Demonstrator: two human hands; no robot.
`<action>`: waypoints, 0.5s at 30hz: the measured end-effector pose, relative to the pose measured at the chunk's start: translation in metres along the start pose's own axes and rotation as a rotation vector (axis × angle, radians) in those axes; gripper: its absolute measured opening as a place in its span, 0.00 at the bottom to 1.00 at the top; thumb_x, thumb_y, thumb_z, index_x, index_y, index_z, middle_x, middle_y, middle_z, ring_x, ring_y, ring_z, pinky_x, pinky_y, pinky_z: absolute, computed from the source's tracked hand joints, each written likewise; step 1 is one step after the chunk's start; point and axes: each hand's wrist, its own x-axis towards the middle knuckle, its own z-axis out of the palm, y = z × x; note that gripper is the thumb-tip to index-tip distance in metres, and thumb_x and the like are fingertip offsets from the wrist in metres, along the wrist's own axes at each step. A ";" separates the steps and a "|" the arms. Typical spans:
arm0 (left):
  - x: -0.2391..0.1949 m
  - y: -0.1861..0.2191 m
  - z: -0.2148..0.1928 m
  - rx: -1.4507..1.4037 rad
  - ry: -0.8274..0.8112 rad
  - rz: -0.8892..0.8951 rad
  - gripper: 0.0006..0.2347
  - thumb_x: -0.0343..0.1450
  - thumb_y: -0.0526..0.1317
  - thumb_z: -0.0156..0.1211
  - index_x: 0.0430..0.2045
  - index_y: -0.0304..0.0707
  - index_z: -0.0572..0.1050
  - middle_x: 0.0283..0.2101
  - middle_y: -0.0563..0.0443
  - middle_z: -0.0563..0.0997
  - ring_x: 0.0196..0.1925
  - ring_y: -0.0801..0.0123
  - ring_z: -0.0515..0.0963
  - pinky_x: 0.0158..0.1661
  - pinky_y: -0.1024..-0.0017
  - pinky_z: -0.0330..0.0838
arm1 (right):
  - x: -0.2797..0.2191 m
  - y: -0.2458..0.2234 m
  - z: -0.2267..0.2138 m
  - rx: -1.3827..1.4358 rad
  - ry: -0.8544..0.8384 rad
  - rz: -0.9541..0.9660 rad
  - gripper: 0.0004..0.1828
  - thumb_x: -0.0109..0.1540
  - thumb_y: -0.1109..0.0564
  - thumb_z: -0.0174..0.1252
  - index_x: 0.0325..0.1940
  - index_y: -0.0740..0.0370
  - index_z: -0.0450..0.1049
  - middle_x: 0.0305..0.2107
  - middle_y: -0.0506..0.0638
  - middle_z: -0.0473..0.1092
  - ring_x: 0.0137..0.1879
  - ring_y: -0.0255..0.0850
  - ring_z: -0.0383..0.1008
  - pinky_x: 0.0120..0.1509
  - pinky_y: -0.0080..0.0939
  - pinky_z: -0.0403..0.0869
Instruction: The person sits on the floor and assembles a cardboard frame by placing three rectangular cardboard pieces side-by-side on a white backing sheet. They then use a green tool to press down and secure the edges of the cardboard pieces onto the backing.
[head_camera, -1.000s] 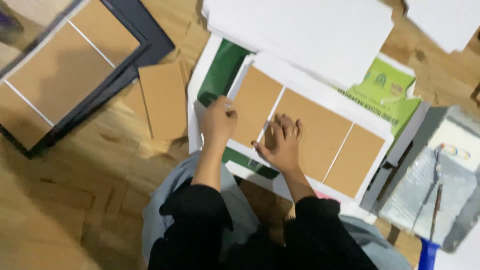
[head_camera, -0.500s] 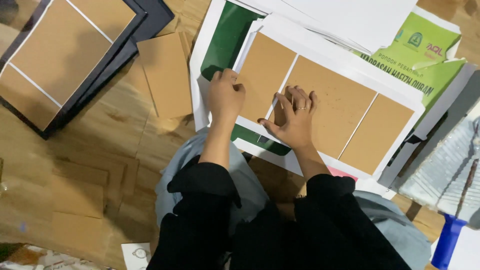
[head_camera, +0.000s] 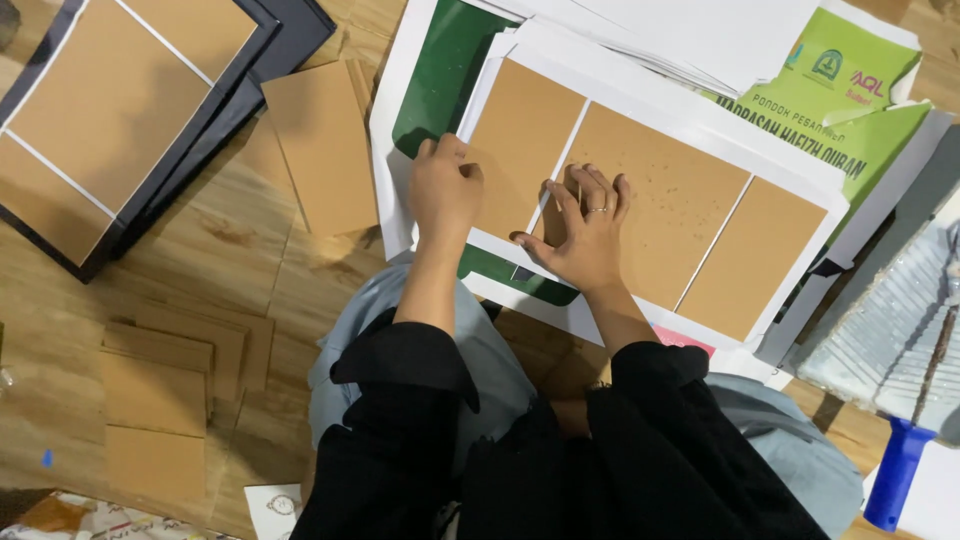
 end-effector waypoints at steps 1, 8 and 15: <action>0.000 0.000 0.000 0.001 0.002 -0.004 0.06 0.62 0.30 0.59 0.30 0.37 0.73 0.29 0.51 0.70 0.34 0.58 0.79 0.30 0.61 0.76 | 0.000 0.000 0.000 0.003 -0.002 -0.002 0.39 0.51 0.26 0.60 0.54 0.52 0.68 0.52 0.56 0.59 0.65 0.52 0.53 0.69 0.64 0.36; 0.000 0.002 0.000 0.019 0.000 0.016 0.06 0.62 0.31 0.60 0.29 0.37 0.73 0.29 0.50 0.70 0.34 0.58 0.79 0.29 0.61 0.77 | 0.001 0.001 -0.001 -0.011 -0.011 -0.019 0.38 0.51 0.27 0.61 0.54 0.53 0.68 0.52 0.56 0.59 0.65 0.53 0.53 0.69 0.66 0.37; -0.001 0.005 -0.002 0.019 -0.017 0.012 0.05 0.63 0.31 0.60 0.29 0.36 0.72 0.29 0.51 0.69 0.34 0.59 0.79 0.29 0.62 0.77 | 0.000 0.001 -0.001 -0.015 -0.030 -0.006 0.39 0.51 0.26 0.60 0.54 0.53 0.67 0.53 0.55 0.57 0.66 0.53 0.52 0.69 0.65 0.36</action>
